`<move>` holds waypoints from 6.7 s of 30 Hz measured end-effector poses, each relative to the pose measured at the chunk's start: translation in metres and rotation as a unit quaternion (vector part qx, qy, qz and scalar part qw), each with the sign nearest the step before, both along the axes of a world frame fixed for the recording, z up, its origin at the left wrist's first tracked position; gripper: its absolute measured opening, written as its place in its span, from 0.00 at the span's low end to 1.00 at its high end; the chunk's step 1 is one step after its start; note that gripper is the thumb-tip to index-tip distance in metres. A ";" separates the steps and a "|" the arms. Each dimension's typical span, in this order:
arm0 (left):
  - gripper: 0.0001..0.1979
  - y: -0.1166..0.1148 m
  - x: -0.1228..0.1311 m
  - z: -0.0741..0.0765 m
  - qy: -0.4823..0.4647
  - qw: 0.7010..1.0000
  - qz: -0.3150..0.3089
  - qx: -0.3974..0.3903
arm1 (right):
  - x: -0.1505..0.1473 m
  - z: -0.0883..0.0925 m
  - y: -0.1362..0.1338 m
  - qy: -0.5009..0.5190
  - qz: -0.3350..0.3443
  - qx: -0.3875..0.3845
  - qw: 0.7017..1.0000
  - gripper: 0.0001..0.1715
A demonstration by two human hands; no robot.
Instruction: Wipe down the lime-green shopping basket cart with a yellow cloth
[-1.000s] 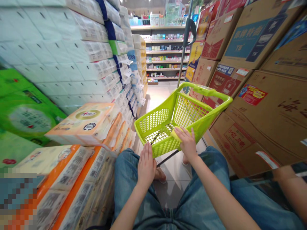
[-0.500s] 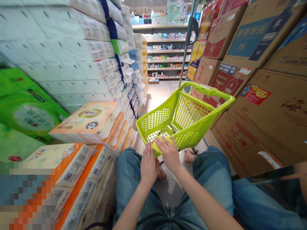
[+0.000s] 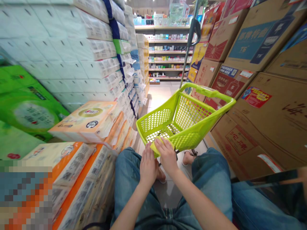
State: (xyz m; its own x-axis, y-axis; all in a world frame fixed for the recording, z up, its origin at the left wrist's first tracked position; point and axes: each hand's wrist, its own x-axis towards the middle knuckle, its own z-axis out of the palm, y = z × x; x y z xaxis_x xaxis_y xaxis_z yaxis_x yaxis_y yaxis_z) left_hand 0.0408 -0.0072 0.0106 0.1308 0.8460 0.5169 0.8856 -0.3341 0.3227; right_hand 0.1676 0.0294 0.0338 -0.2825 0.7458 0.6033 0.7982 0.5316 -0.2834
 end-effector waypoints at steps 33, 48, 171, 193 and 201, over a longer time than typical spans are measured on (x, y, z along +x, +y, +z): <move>0.43 -0.003 0.006 0.007 0.042 0.999 0.026 0.004 | 0.116 0.014 0.044 0.018 -0.123 -0.006 0.992 0.44; 0.42 -0.003 0.002 0.004 0.050 0.998 0.021 0.006 | 0.071 0.008 0.024 -0.016 -0.003 -0.005 1.000 0.45; 0.43 -0.005 0.007 0.006 0.050 0.998 0.028 -0.001 | 0.100 0.021 0.034 0.018 -0.091 -0.054 0.994 0.47; 0.43 -0.006 0.008 0.006 0.044 0.999 0.031 -0.001 | 0.090 0.022 0.029 0.030 -0.109 -0.059 0.992 0.47; 0.39 -0.006 0.004 0.000 0.046 0.999 0.019 0.007 | -0.008 0.011 -0.015 -0.006 0.041 -0.057 0.997 0.40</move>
State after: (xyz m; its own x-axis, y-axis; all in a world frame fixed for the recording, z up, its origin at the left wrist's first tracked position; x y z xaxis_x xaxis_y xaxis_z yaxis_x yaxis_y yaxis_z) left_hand 0.0451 -0.0130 0.0106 0.1460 0.8444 0.5154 0.9237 -0.3029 0.2346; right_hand 0.1595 0.0140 0.0446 -0.3522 0.7835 0.5120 0.7567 0.5603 -0.3369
